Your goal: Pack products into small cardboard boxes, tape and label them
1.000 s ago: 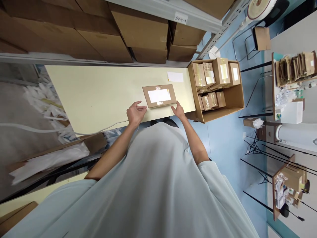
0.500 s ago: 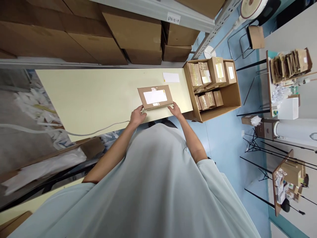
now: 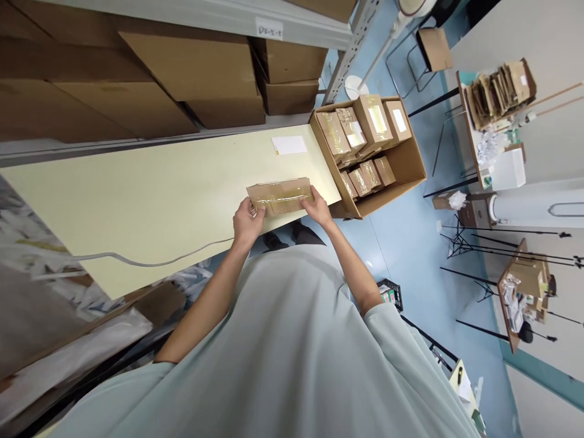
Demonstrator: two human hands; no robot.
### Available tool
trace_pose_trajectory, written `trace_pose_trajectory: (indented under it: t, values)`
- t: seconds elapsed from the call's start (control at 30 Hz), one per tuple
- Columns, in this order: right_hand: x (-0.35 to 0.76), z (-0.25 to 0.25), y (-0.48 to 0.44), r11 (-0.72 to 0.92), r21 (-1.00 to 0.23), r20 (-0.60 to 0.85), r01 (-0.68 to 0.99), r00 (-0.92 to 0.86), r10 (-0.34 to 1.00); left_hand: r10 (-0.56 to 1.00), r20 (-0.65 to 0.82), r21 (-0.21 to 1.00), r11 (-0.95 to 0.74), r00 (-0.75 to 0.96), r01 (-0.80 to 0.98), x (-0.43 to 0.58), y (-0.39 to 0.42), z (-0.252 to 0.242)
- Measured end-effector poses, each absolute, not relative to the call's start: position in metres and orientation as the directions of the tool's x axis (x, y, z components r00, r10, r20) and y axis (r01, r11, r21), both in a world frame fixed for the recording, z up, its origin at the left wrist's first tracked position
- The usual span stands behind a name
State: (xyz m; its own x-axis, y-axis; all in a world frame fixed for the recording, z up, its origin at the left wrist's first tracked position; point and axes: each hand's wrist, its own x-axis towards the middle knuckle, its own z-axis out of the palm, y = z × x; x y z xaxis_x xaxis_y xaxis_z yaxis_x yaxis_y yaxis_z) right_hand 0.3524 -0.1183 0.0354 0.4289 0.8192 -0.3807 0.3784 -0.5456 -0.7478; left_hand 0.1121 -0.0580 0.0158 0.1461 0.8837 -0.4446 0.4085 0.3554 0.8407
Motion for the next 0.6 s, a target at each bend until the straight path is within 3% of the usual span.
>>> trace_pose_trajectory:
  t: [0.3,0.6]
  values:
    - [0.352,0.042,-0.13,-0.619,-0.718,-0.454,0.317,0.461,0.763,0.852,-0.484,0.823,0.365,0.199,0.435,0.12,-0.059,0.008]
    - [0.372,0.031,-0.121,-0.604,-0.766,-0.513,0.218,0.359,0.78,0.85,-0.522,0.662,0.355,0.066,0.66,0.132,-0.042,-0.001]
